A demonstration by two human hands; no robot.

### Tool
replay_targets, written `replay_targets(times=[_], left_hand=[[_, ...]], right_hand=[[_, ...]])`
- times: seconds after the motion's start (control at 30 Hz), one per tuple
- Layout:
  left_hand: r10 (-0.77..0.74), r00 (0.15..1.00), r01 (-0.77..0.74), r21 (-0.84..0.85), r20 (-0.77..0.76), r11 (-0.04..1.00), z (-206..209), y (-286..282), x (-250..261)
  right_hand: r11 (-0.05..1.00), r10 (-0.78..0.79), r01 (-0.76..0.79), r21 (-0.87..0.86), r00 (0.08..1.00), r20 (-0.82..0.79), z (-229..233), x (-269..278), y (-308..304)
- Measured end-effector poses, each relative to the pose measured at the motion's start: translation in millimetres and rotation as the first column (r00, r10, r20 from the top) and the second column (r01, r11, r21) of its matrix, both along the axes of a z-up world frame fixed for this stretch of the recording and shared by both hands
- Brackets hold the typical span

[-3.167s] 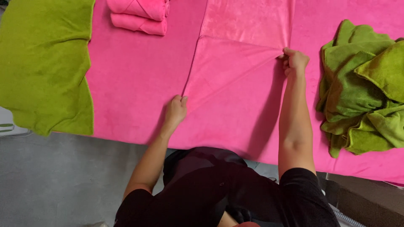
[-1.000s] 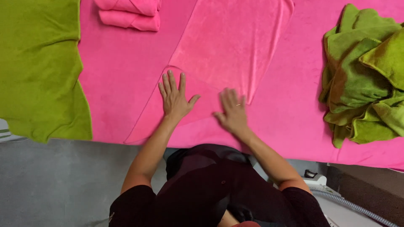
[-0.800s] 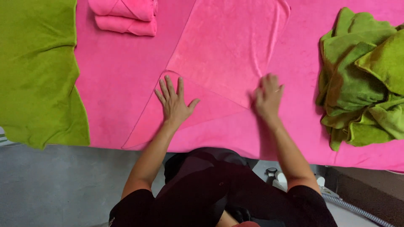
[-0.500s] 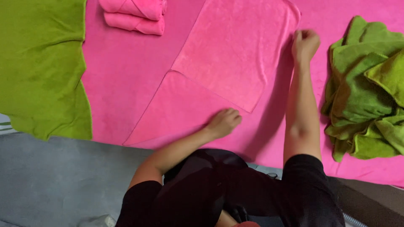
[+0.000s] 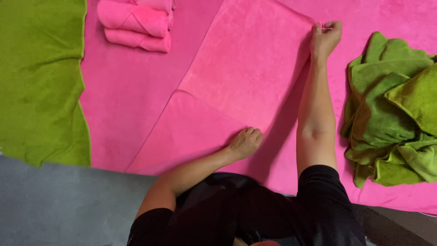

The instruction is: Folding and rolling a pink towel into a decorative cylinder on a massage table

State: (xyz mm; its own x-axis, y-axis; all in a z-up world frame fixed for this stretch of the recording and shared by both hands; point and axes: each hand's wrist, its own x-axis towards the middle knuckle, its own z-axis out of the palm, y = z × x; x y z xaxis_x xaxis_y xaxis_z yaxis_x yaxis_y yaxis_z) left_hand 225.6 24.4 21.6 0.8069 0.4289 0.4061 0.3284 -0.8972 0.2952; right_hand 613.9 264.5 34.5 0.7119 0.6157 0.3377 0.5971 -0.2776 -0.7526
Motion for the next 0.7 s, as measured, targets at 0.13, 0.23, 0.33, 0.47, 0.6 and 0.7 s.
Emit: replay_targets(times=[0.13, 0.23, 0.33, 0.47, 0.6, 0.7], left_hand=[[0.038, 0.999, -0.036, -0.082, 0.022, 0.996, 9.5, 2.5, -2.7], [0.024, 1.0, -0.024, -0.099, 0.006, 0.995, 10.3, -0.2, -4.5], [0.021, 1.0, -0.021, -0.099, -0.001, 0.995, 6.3, -0.8, -5.2], [0.056, 0.998, -0.056, -0.053, 0.007, 0.997, 10.3, -2.9, -5.7], [0.07, 0.997, -0.068, -0.075, 0.027, 0.995, 7.3, -3.7, -5.1], [0.068, 0.998, -0.067, -0.095, 0.017, 0.993, 5.6, -2.5, -3.8]], right_hand=[[0.988, 0.011, 0.024, 0.152, 0.974, -0.225, 4.8, 7.9, -4.4], [0.975, 0.1, -0.048, 0.216, 0.966, -0.24, -9.1, 24.0, -1.2], [0.963, 0.204, -0.163, 0.214, 0.961, -0.187, 4.9, 19.0, -10.1], [0.925, 0.351, -0.36, -0.122, 0.932, -0.093, 10.0, 31.2, -18.2], [0.863, 0.485, -0.485, -0.145, 0.874, -0.038, 21.1, 35.5, -24.8], [0.822, 0.541, -0.499, -0.274, 0.835, 0.102, 25.3, 35.8, -27.4]])
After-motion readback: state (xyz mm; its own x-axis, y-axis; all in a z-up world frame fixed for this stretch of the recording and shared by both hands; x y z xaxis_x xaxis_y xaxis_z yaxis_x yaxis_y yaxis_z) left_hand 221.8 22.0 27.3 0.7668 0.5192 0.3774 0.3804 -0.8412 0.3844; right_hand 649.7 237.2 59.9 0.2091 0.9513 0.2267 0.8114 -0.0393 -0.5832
